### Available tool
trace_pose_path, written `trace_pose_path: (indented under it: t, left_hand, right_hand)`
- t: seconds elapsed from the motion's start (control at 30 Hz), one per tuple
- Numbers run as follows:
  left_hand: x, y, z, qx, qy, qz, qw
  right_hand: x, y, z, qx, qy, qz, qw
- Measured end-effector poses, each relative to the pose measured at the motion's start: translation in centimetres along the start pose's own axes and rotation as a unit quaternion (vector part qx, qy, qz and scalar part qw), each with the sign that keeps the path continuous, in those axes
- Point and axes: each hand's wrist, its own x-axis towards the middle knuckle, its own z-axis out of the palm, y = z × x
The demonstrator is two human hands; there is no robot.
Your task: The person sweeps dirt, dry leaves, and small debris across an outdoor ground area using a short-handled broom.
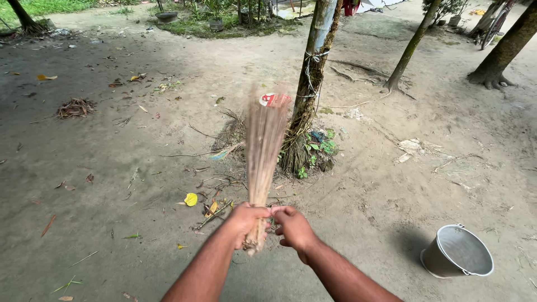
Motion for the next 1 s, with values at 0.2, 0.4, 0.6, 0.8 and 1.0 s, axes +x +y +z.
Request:
trace_pose_path:
  t: [0.2,0.4,0.6,0.8,1.0]
  left_hand:
    - [-2.0,-0.9,4.2,-0.006,-0.04,0.045,0.998]
    - [-3.0,-1.8,4.2,-0.072,-0.07,-0.083,0.992]
    - [0.6,-1.9,4.3,-0.051,-0.096,-0.079,0.991]
    - [0.2,-3.2,7.0,-0.031,0.063,0.006,0.998]
    - [0.2,-6.2,5.9,-0.011,0.019,-0.046,0.999]
  right_hand:
    - [2.5,0.6,-1.3,0.13,-0.145,0.088,0.977]
    - [4.2,1.3,-2.7,0.127,-0.173,0.11,0.97]
    - [6.5,3.0,-0.9,0.235,-0.118,0.064,0.963]
    - [8.7,4.8,-0.2,0.342,-0.191,0.104,0.914]
    - [6.2,5.8,-0.1,0.31,-0.134,0.222,0.914]
